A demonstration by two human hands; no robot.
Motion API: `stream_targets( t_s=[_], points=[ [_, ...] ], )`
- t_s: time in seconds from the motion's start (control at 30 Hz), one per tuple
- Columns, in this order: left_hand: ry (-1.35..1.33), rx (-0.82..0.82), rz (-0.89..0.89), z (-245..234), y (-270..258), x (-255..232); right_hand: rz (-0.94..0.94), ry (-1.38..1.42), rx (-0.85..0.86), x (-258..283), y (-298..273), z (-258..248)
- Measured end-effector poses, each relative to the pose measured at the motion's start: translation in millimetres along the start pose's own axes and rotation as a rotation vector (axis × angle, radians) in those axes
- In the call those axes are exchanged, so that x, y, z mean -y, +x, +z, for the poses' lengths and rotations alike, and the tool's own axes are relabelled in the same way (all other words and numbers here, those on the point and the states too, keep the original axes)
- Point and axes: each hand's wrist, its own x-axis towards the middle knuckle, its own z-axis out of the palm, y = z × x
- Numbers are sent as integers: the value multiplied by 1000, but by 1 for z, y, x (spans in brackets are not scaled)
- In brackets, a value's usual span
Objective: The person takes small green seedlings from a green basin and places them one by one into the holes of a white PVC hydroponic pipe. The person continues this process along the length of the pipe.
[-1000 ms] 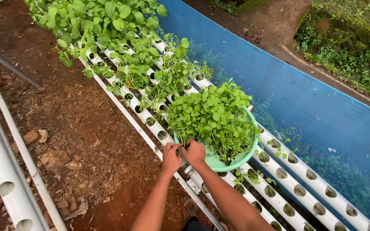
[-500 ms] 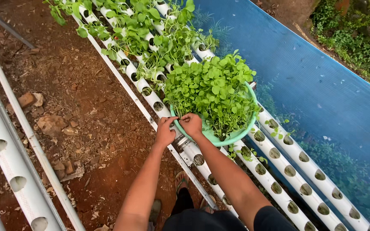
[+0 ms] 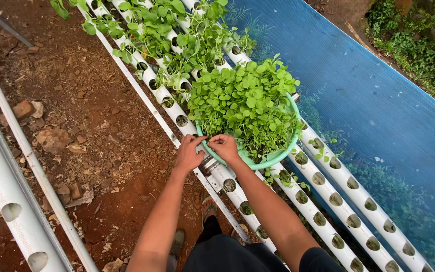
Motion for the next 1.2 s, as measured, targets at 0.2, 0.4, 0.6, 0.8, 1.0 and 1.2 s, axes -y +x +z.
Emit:
stream_targets(
  t_s=[0.2,0.4,0.6,0.8,1.0,1.2],
  points=[
    [38,-91,-16,6,-11,-20,44,100,123,6,-24,-19],
    [-462,-265,10,11,-38,-64,62,147,221,49,-67,-47],
    [-847,-135,-195,12,-68,-129,20,54,287,103,-136,-98],
    [-605,-18,-16,66,-94,-179,-73,-173,141,114,-213,-174],
    [-461,253,387,104,-107,-269,-129,-122,-272,69,-267,-260],
    [-328,416,299,119,-118,-281,-172,203,-702,-5,-252,-369]
  ],
)
